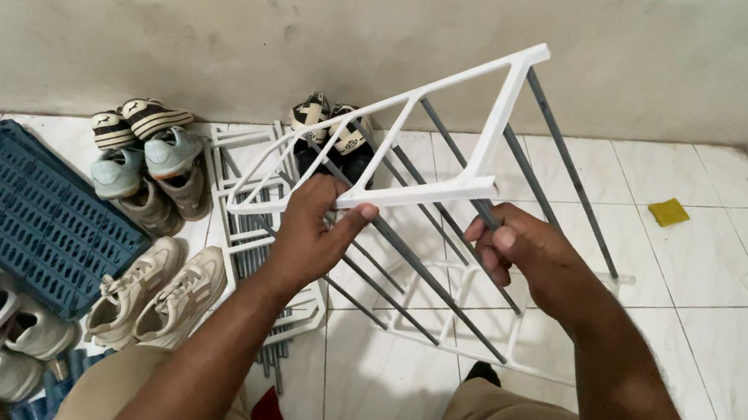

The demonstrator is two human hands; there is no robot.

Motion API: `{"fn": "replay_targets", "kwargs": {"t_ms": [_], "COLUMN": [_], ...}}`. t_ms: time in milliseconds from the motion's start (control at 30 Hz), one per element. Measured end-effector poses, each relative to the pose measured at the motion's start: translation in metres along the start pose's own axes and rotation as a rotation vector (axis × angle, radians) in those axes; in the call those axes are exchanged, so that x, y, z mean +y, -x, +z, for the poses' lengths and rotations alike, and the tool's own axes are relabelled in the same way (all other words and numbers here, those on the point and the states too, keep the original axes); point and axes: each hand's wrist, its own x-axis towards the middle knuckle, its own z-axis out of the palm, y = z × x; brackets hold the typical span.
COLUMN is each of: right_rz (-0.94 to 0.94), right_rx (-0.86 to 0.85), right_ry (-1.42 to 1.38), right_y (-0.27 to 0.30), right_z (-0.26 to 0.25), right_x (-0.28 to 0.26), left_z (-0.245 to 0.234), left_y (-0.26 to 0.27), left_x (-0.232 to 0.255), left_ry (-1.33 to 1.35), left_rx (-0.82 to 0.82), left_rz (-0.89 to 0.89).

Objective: The person assembles a white plastic shoe rack by inserting metal rods into the frame slots. They repeatedly insert and remove rods to fit them into the correct positions on the rack frame.

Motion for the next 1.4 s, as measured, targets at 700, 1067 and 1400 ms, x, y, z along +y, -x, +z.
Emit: {"fn": "replay_targets", "kwargs": {"t_ms": [700,1067,1400], "right_rz": [0.062,0.056,-0.298], "right_rx": [0.113,0.039,0.035], "right_ry": [0.733,0.977,0.842], "right_y": [0.016,-0.022,-0.040], "right_z": [0.001,0.027,0.050], "right_x": [-0.047,-0.015,0.003], "left_z": [0.084,0.084,0.049], "left_y": [0.052,0.066,0.040], "left_x": [-0.013,-0.029,0.012], "left_ry": [0.491,0.131,0.406], "left_rx": [-0.309,-0.268,-0.357], "left_rz": [-0.356,-0.084,-0.256]}}
